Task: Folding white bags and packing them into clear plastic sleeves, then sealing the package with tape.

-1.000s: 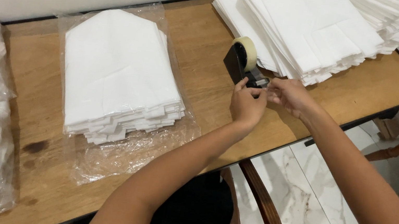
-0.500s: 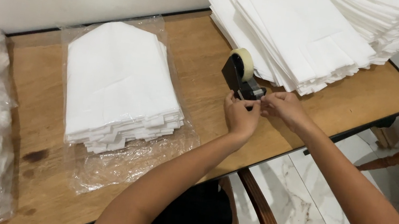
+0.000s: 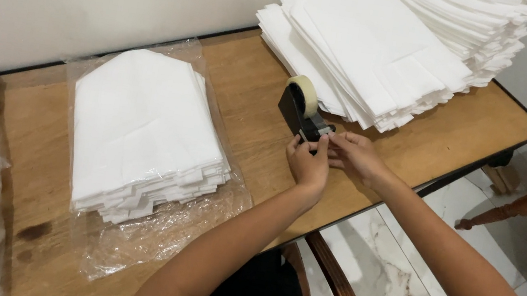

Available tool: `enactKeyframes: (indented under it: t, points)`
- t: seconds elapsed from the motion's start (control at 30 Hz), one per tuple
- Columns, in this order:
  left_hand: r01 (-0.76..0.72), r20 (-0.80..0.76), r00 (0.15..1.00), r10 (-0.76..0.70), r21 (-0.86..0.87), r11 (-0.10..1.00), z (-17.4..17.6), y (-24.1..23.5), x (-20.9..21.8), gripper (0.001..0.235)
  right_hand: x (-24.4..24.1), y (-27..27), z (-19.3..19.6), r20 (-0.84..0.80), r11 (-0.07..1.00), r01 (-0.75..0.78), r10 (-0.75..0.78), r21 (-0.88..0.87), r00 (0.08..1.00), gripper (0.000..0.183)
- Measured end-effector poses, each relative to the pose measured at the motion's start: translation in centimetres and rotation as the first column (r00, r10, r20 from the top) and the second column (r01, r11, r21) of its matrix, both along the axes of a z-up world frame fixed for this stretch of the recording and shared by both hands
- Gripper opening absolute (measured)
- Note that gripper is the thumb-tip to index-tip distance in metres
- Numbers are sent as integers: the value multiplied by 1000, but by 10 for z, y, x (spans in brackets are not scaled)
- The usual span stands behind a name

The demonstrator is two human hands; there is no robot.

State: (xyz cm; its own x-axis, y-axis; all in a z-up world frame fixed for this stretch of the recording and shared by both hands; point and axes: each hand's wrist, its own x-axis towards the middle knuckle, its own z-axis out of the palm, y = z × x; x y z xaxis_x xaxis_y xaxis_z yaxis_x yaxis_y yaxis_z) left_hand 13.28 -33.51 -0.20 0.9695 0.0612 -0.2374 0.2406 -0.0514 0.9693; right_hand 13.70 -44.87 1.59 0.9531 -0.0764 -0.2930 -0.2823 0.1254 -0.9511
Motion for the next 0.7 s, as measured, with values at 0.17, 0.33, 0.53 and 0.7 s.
enactKeyframes:
  t: [0.17,0.33,0.53,0.7]
  points:
    - [-34,9,999,34,22,999,-5,-6,2,33,-5,8,-4,27,999,36,-37,20,999,23]
    - [-78,55,996,75,69,995,-11,-12,2,29,2,3,-25,69,997,49,-53,59,996,25]
    - [-118,112,988,107,93,989,-18,-15,5,25,3,4,-35,117,994,66,-76,91,990,23]
    - [-145,177,977,121,128,981,-32,-19,10,26,7,0,-37,98,995,21,-30,93,995,23]
